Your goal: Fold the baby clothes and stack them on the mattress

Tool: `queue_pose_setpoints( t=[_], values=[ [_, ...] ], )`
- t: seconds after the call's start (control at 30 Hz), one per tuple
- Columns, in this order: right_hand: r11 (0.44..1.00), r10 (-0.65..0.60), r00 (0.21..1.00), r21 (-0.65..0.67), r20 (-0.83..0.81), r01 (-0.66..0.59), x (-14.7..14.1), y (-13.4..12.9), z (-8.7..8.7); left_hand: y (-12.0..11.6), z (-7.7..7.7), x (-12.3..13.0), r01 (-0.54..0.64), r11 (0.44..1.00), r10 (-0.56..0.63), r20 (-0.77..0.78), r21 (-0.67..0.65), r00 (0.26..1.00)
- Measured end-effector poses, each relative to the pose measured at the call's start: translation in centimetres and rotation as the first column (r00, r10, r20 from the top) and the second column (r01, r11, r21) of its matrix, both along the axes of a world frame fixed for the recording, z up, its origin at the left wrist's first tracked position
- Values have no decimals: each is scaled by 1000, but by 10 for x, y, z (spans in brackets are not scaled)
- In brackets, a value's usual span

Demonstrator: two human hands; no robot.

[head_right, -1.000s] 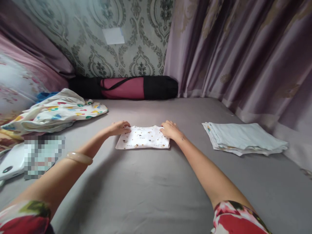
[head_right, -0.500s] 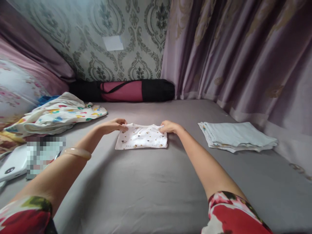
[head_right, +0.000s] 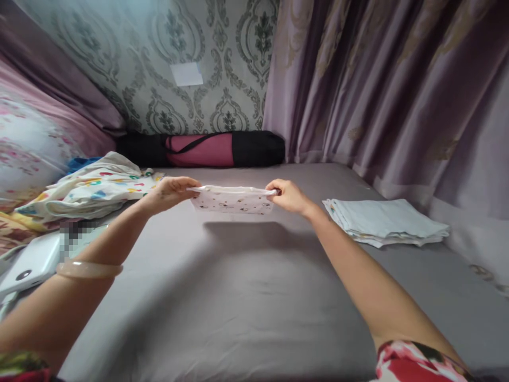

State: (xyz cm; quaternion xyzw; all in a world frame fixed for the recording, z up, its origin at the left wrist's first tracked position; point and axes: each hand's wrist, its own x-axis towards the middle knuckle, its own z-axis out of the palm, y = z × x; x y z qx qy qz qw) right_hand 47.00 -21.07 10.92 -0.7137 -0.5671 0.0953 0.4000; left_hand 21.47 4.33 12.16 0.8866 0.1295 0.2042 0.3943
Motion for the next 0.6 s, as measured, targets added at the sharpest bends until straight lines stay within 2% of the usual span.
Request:
queue_pose_setpoints(
  t=[0.07, 0.13, 0.23, 0.3, 0.43, 0.6],
  values=[
    [997, 38, 981, 59, 190, -51, -10, -9, -15, -13, -12, -13, 25, 982, -23, -14, 186, 1000],
    [990, 111, 934, 40, 341, -132, -24, -23, -32, -30, -28, -29, 105, 945, -91, -61, 310, 994],
    [979, 201, 857, -115, 475, -166, -46, -45, -55, -52, -54, -53, 208, 882, -177, -111, 423, 978],
    [966, 243, 817, -209, 522, -154, -57, -56, -65, -61, -70, -65, 259, 856, -204, -167, 448, 965],
    [950, 275, 794, -281, 541, -138, -67, -65, -73, -66, -89, -75, 295, 832, -195, -251, 469, 948],
    [936, 305, 800, -320, 517, -150, -69, -68, -63, -66, -87, -76, 348, 786, -213, -303, 512, 929]
  ],
)
